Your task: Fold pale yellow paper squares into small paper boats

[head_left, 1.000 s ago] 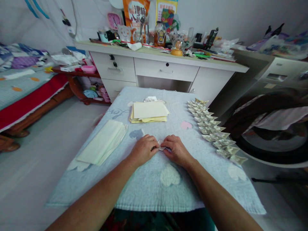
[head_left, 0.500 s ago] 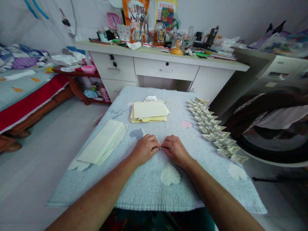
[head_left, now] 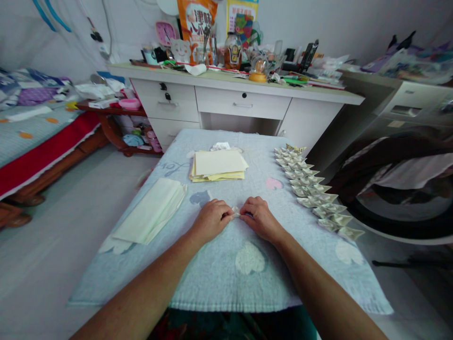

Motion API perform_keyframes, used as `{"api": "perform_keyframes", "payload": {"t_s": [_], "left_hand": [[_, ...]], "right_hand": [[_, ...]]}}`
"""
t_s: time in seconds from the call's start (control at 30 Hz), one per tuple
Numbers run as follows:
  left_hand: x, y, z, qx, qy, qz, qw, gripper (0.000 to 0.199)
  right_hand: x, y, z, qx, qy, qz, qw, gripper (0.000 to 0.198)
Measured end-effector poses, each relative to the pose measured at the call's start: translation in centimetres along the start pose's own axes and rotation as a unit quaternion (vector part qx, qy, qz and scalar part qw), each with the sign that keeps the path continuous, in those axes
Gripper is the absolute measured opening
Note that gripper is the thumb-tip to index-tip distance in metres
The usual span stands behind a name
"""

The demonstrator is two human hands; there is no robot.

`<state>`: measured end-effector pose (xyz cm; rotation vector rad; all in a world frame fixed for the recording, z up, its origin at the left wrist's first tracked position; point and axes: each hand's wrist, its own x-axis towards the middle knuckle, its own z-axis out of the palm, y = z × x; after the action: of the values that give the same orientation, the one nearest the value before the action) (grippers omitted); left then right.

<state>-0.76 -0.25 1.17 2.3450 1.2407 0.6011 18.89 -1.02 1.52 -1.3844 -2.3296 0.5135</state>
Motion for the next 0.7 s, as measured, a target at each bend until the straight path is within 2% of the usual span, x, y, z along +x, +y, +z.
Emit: {"api": "perform_keyframes", "payload": {"t_s": [0.23, 0.5, 0.7], "left_hand": [[-0.13, -0.29, -0.02, 0.003, 0.020, -0.025, 0.999, 0.012], [-0.05, -0.60, -0.05, -0.006, 0.013, -0.017, 1.000, 0.014], [0.00, -0.54, -0.14, -0.006, 0.009, -0.015, 1.000, 0.015]], "right_hand": [[0.35, -0.60, -0.06, -0.025, -0.017, 0.022, 0.999, 0.006], [-0.11, 0.33, -0.49, 0.038, -0.002, 0.013, 0.999, 0.003], [-0.10, 0.20, -0.60, 0.036, -0.005, 0.022, 0.999, 0.005]]}}
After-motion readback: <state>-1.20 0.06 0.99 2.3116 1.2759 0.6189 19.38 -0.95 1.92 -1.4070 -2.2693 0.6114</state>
